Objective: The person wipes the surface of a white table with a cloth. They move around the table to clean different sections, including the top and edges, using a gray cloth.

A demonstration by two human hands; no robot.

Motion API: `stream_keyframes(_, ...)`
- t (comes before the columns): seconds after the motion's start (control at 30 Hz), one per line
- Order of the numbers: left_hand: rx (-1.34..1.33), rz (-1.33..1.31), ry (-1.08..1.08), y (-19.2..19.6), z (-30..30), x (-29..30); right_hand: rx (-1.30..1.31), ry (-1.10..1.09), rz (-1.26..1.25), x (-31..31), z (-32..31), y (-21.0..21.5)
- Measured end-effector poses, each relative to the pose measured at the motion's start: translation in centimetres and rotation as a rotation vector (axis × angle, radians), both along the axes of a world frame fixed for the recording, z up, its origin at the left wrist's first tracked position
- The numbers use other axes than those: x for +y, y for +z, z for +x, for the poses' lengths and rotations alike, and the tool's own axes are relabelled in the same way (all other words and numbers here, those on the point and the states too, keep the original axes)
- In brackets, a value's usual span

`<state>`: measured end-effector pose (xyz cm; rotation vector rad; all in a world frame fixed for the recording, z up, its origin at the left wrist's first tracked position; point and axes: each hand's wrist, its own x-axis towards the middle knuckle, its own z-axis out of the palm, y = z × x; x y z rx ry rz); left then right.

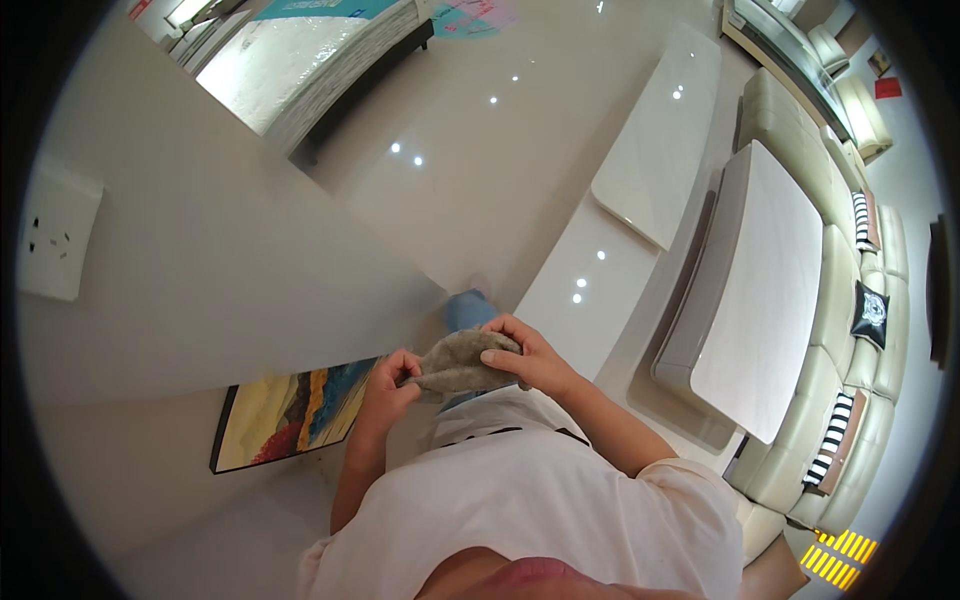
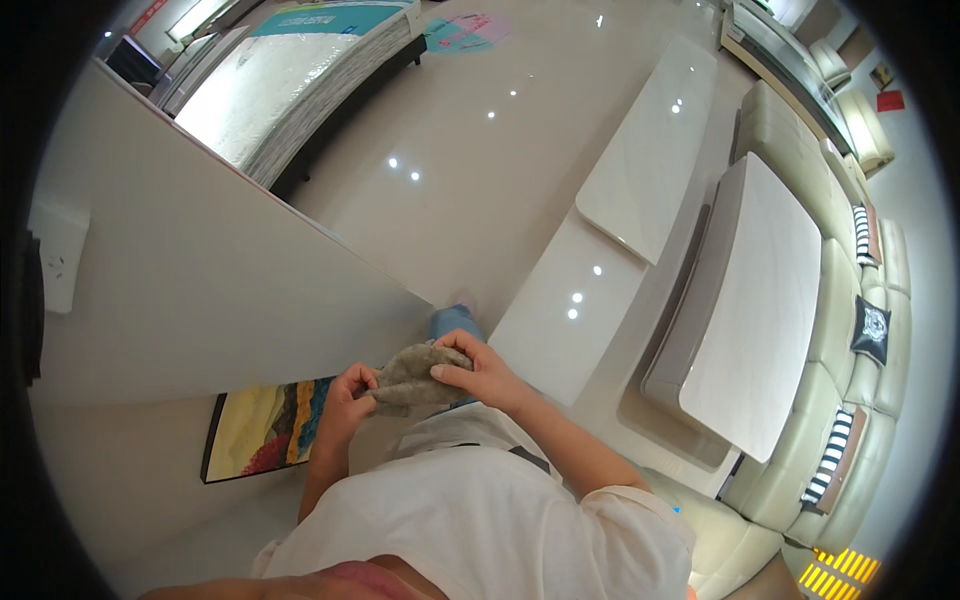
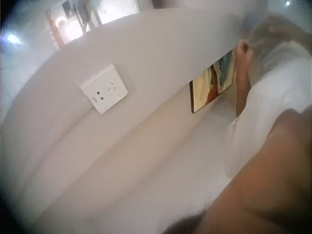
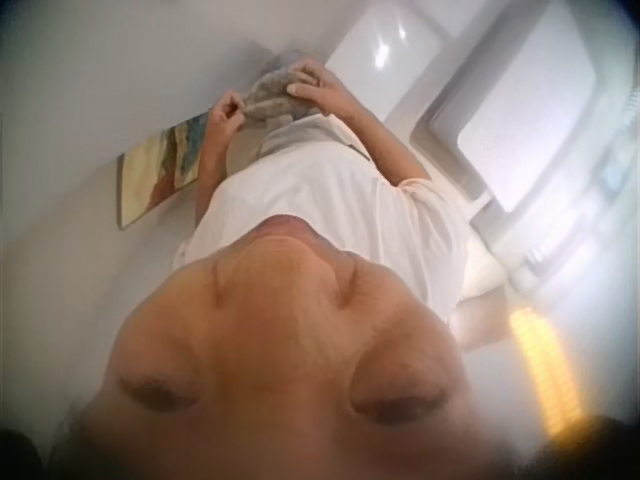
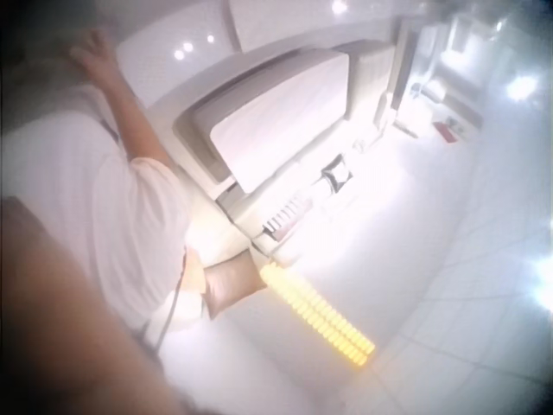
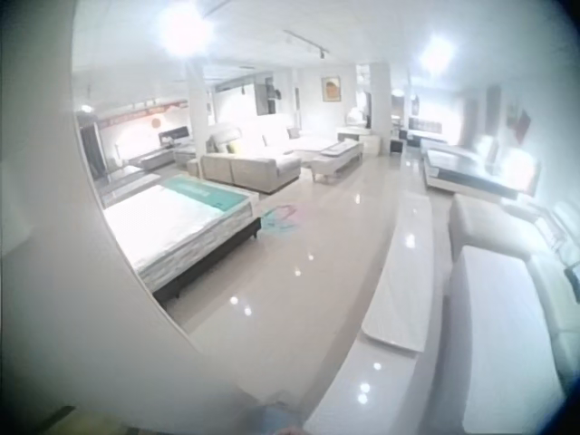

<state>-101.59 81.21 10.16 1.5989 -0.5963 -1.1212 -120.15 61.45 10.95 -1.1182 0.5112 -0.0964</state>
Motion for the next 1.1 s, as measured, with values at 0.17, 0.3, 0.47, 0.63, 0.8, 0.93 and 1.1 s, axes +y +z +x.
stream_keyframes(0.17,0.085,-0.005,-0.045,-1.7,3.1,-5.2,-0.098,0.007,-0.062,-5.8,3.9,-2.9)
stream_keyframes(0.3,0.121,-0.05,-0.051,-2.9,5.9,-14.0,-0.094,-0.047,-0.055,-13.2,6.3,-3.5)
stream_keyframes(0.47,0.142,-0.006,-0.102,-3.3,8.6,-27.5,-0.046,-0.078,0.079,-24.8,8.5,-2.9)
stream_keyframes(0.63,-0.35,0.148,-0.446,-2.7,12.6,-39.4,-0.19,-0.067,0.025,-37.3,11.0,-3.3)
stream_keyframes(0.8,-0.42,0.082,-0.401,-2.1,15.2,-49.7,-0.192,-0.113,0.091,-45.8,11.4,-0.5)
stream_keyframes(0.93,-0.339,0.421,-0.589,-0.1,16.2,-58.8,-0.223,-0.309,0.141,-49.7,9.6,-1.6)
stream_keyframes(1.1,-0.67,0.242,-0.899,0.3,15.7,-70.7,-0.03,-0.552,-0.07,-54.0,6.4,-3.6)
